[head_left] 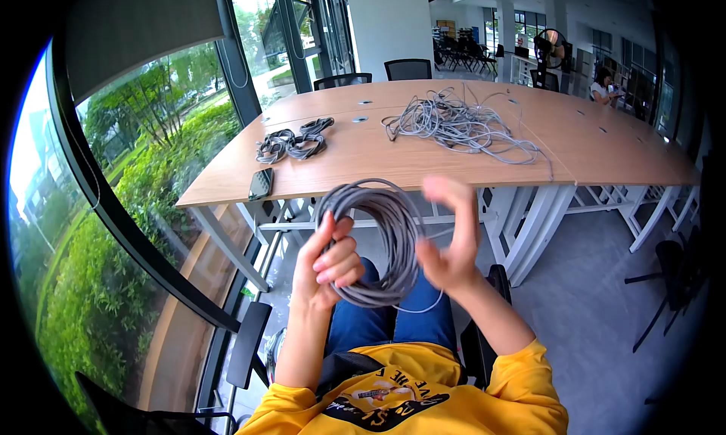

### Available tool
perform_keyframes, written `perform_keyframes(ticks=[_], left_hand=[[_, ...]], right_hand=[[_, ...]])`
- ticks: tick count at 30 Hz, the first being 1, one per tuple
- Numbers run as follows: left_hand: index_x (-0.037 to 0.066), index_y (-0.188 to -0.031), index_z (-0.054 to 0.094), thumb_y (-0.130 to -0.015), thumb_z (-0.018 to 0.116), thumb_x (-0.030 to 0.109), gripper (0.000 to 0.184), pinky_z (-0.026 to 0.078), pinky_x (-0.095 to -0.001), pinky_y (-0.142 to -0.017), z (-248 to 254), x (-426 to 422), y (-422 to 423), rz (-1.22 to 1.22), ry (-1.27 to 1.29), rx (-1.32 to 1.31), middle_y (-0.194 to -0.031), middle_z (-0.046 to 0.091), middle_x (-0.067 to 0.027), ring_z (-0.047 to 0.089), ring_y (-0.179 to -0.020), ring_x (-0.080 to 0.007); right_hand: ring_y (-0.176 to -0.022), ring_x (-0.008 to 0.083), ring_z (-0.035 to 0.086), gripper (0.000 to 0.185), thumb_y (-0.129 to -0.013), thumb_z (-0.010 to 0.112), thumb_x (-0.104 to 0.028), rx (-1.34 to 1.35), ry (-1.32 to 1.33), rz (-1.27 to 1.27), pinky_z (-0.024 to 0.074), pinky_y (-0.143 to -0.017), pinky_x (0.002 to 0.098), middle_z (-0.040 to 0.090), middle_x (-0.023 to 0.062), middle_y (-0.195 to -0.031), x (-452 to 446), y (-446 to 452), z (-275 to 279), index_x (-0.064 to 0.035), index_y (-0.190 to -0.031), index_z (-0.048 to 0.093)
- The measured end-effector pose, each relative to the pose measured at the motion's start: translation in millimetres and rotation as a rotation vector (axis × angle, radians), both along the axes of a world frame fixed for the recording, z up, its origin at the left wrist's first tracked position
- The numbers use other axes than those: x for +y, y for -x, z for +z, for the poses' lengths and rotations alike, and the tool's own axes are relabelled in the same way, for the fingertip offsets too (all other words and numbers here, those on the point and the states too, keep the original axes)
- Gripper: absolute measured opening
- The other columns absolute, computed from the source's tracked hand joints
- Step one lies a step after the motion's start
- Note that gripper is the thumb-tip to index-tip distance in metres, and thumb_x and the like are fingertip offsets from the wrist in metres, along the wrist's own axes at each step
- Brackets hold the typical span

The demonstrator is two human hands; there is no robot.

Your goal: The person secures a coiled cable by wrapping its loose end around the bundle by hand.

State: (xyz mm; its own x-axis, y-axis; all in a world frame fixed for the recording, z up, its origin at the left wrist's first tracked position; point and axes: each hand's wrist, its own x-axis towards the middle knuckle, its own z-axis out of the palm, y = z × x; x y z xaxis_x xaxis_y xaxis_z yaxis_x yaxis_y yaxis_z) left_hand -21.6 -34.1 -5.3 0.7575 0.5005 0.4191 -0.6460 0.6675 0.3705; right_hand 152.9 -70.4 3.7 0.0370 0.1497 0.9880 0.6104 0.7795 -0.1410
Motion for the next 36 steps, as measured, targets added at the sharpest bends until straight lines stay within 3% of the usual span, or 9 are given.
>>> perform_keyframes(ticks=[5, 12, 15, 17, 25, 28, 31, 35, 36], left_hand=[[0.007, -0.078, 0.043, -0.093, 0.027, 0.034, 0.035, 0.027, -0.0194, -0.037, 4.9, 3.3, -1.0, -0.059, 0.124, -0.126, -0.042, 0.032, 0.0066, 0.030, -0.033, -0.0041], [0.009, -0.075, 0.042, -0.092, 0.031, 0.037, 0.034, 0.032, -0.0200, -0.042, 12.2, -8.3, -10.9, -0.042, 0.282, -0.148, -0.043, 0.034, 0.0075, 0.034, -0.034, -0.0040], [0.010, -0.074, 0.041, -0.092, 0.033, 0.037, 0.033, 0.031, -0.0192, -0.043, 19.6, -16.3, -11.6, 0.261, 0.434, 0.095, -0.043, 0.033, 0.0083, 0.032, -0.034, -0.0033], [0.011, -0.074, 0.040, -0.091, 0.035, 0.037, 0.032, 0.031, -0.0186, -0.042, 6.0, -7.9, -8.8, 0.039, 0.180, -0.083, -0.042, 0.031, 0.0086, 0.031, -0.034, -0.0025], [0.012, -0.070, 0.037, -0.093, 0.032, 0.030, 0.029, 0.027, -0.0192, -0.035, -3.1, -3.1, -5.6, 0.055, -0.019, 0.032, -0.039, 0.028, 0.0089, 0.027, -0.029, -0.0036], [0.012, -0.070, 0.036, -0.093, 0.031, 0.028, 0.028, 0.026, -0.0197, -0.034, -11.4, 8.3, 2.2, 0.024, -0.118, 0.028, -0.038, 0.030, 0.0088, 0.028, -0.029, -0.0032], [0.010, -0.075, 0.039, -0.091, 0.037, 0.024, 0.021, 0.027, -0.0195, -0.033, -22.5, 12.8, 4.2, -0.036, -0.189, -0.002, -0.039, 0.032, 0.0081, 0.030, -0.029, -0.0024], [0.005, -0.080, 0.040, -0.082, 0.052, 0.012, 0.014, 0.025, -0.0183, -0.033, -27.2, 5.7, 4.0, -0.233, -0.340, 0.113, -0.041, 0.034, 0.0049, 0.032, -0.029, -0.0031], [0.004, -0.079, 0.040, -0.080, 0.054, 0.010, 0.016, 0.024, -0.0182, -0.032, -27.3, 8.0, 4.4, -0.269, -0.381, 0.100, -0.041, 0.035, 0.0047, 0.032, -0.029, -0.0032]], right_hand=[[-0.063, 0.0270, 0.057, 0.061, -0.072, 0.049, -0.062, -0.470, 0.017, 0.024, 0.0472, -0.070, 0.0359, 0.054, 0.0115, -0.067, -4.8, 23.9, -31.7, -0.0009, -0.070, 0.052], [-0.042, 0.0249, 0.049, 0.049, -0.079, 0.050, -0.049, -0.319, 0.163, 0.177, 0.0401, -0.045, 0.0319, 0.046, 0.0075, -0.046, 0.1, 30.6, -41.9, -0.0058, -0.055, 0.047], [-0.039, 0.0239, 0.048, 0.047, -0.081, 0.049, -0.044, -0.284, 0.114, 0.156, 0.0376, -0.041, 0.0316, 0.044, 0.0067, -0.044, 3.2, 30.8, -42.8, -0.0069, -0.052, 0.045], [-0.039, 0.0237, 0.048, 0.046, -0.082, 0.050, -0.041, -0.290, 0.133, 0.129, 0.0377, -0.041, 0.0312, 0.044, 0.0066, -0.044, 3.2, 28.6, -41.6, -0.0072, -0.052, 0.045], [-0.038, 0.0251, 0.042, 0.044, -0.084, 0.046, -0.032, -0.325, 0.044, 0.101, 0.0338, -0.041, 0.0336, 0.039, 0.0075, -0.044, 2.6, 31.6, -48.0, -0.0062, -0.049, 0.039], [-0.067, 0.0227, 0.052, 0.032, -0.079, 0.056, -0.036, -0.339, 0.100, 0.071, 0.0416, -0.060, 0.0328, 0.053, 0.0118, -0.075, -6.9, 23.8, -40.3, -0.0043, -0.078, 0.049], [-0.105, 0.0282, 0.044, 0.064, -0.075, 0.060, -0.042, 0.035, 0.093, 0.061, 0.0382, -0.085, 0.0384, 0.045, 0.0192, -0.111, -11.1, 9.9, -23.7, -0.0002, -0.116, 0.035], [-0.111, 0.0268, 0.043, 0.079, -0.069, 0.068, -0.039, 0.000, 0.307, 0.042, 0.0309, -0.095, 0.0387, 0.035, 0.0183, -0.126, -2.3, -1.4, 8.4, 0.0022, -0.124, 0.028], [-0.112, 0.0255, 0.042, 0.084, -0.065, 0.072, -0.035, -0.100, 0.579, 0.298, 0.0299, -0.096, 0.0372, 0.035, 0.0184, -0.126, -2.2, -11.3, 11.3, 0.0024, -0.125, 0.027]])
